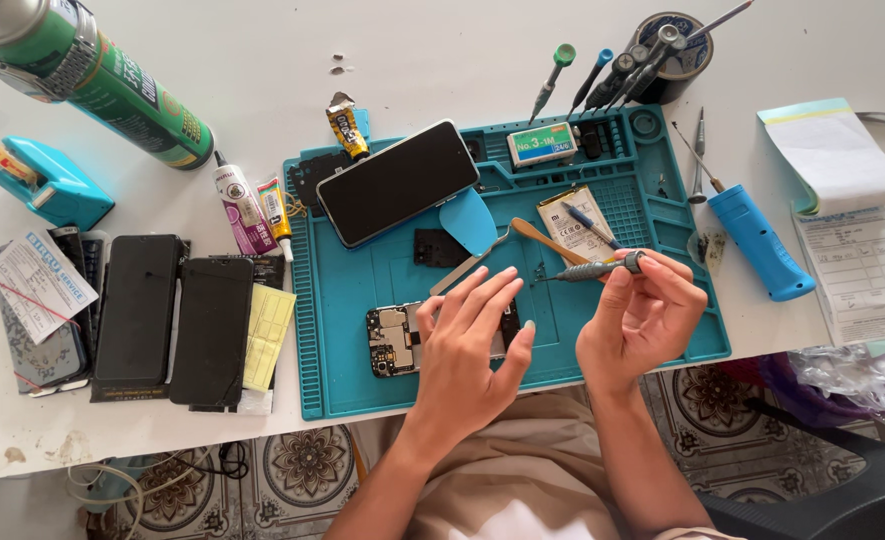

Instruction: The person disassembles a smartphone on a repair bench. They use a screwdriver to remove screws, a wooden spudger to pry open the casing, and tweezers to adjust internal components. The phone remains partially disassembled at the end of the clip.

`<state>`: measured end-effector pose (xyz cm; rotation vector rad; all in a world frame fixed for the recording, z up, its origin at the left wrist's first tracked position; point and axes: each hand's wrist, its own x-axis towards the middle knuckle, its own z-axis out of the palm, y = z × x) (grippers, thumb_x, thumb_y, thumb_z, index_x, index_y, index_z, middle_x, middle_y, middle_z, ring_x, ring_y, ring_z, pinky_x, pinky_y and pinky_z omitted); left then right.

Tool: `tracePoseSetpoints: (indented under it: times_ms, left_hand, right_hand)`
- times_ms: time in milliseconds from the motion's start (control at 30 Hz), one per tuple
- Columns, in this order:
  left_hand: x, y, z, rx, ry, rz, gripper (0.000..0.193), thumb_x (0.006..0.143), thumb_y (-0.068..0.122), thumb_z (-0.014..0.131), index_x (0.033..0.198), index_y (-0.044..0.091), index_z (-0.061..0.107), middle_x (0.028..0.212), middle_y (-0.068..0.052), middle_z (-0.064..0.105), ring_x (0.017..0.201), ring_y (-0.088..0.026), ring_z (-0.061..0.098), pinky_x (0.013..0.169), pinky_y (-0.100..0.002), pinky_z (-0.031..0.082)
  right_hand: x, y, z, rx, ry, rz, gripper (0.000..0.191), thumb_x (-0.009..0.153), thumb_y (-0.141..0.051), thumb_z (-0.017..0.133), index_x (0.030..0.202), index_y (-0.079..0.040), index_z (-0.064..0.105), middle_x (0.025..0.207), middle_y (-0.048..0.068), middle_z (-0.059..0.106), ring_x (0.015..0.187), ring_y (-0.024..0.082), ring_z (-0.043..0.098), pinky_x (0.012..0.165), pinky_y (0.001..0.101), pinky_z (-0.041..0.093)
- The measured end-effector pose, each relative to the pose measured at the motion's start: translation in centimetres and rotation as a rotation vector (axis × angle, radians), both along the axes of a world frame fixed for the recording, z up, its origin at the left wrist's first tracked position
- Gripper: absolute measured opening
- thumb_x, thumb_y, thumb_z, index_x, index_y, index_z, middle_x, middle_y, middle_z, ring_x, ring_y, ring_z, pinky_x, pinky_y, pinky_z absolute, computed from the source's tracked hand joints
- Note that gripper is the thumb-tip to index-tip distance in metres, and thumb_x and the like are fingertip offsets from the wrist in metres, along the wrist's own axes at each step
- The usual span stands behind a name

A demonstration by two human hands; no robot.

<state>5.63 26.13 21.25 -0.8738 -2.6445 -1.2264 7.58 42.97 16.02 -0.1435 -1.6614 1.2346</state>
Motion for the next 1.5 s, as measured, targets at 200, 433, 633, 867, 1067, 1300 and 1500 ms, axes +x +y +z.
tracePoseSetpoints:
  times_ms: [200, 433, 633, 867, 1067, 1300, 1500]
  left_hand:
    - [-0.2, 0.6, -0.3, -0.129, 0.086, -0.061, 0.050, 0.097, 0.036, 0.068, 0.134, 0.002, 0.066, 0.144, -0.006, 0.063, 0.140, -0.028, 0.049, 0.112, -0.050, 0.027]
    - [-0.5, 0.1, 0.0, -0.060, 0.060, -0.029, 0.055, 0.092, 0.042, 0.074, 0.131, 0.004, 0.066, 0.139, -0.005, 0.063, 0.133, -0.027, 0.051, 0.113, -0.048, 0.029]
    - [0.0, -0.6, 0.1, 0.139, 0.032, -0.094, 0.069, 0.076, 0.056, 0.084, 0.120, 0.010, 0.058, 0.123, -0.008, 0.059, 0.124, -0.027, 0.052, 0.110, -0.046, 0.031]
    - [-0.1, -0.5, -0.3, 0.041, 0.033, -0.065, 0.074, 0.074, 0.056, 0.089, 0.126, 0.014, 0.058, 0.125, -0.005, 0.060, 0.125, -0.026, 0.053, 0.109, -0.045, 0.033]
    - [0.0, -0.8, 0.5, 0.018, 0.093, -0.109, 0.084, 0.074, 0.052, 0.086, 0.139, 0.011, 0.054, 0.134, -0.005, 0.059, 0.134, -0.027, 0.051, 0.114, -0.047, 0.032]
    - [-0.5, -1.7, 0.6, -0.174, 0.151, -0.012, 0.088, 0.081, 0.060, 0.081, 0.140, 0.000, 0.054, 0.137, -0.013, 0.055, 0.137, -0.033, 0.044, 0.113, -0.053, 0.029]
    - [-0.2, -1.0, -0.7, -0.276, 0.185, 0.049, 0.073, 0.081, 0.053, 0.080, 0.132, 0.003, 0.063, 0.141, -0.014, 0.053, 0.140, -0.035, 0.041, 0.114, -0.054, 0.028]
  right_hand:
    - [0.0, 0.2, 0.0, -0.008, 0.002, 0.008, 0.022, 0.111, 0.001, 0.063, 0.126, -0.001, 0.046, 0.125, 0.014, 0.057, 0.101, 0.016, 0.066, 0.078, 0.0228, 0.061]
    - [-0.2, 0.1, -0.2, 0.000, 0.000, 0.014, 0.023, 0.111, 0.001, 0.064, 0.126, -0.001, 0.047, 0.120, 0.014, 0.058, 0.101, 0.016, 0.065, 0.081, 0.0231, 0.058]
    - [-0.1, 0.0, -0.4, -0.005, 0.043, 0.032, 0.023, 0.111, -0.001, 0.065, 0.126, -0.002, 0.047, 0.115, 0.014, 0.059, 0.101, 0.016, 0.064, 0.087, 0.0262, 0.059]
    - [0.3, -0.3, -1.0, -0.051, 0.038, 0.218, 0.024, 0.103, -0.003, 0.067, 0.118, -0.002, 0.048, 0.113, 0.016, 0.061, 0.088, 0.016, 0.066, 0.064, 0.0208, 0.057]
    - [0.4, -0.1, -1.3, 0.035, 0.049, 0.407, 0.023, 0.099, 0.000, 0.070, 0.115, 0.000, 0.054, 0.107, 0.020, 0.066, 0.087, 0.019, 0.068, 0.061, 0.0220, 0.053]
    - [0.4, -0.5, -1.3, 0.005, 0.035, 0.306, 0.024, 0.104, -0.001, 0.068, 0.121, -0.001, 0.051, 0.115, 0.017, 0.063, 0.088, 0.016, 0.067, 0.066, 0.0229, 0.057]
    - [0.6, -0.3, -1.1, -0.058, -0.003, 0.239, 0.023, 0.107, -0.003, 0.067, 0.122, -0.002, 0.049, 0.117, 0.016, 0.062, 0.085, 0.011, 0.065, 0.060, 0.0191, 0.058]
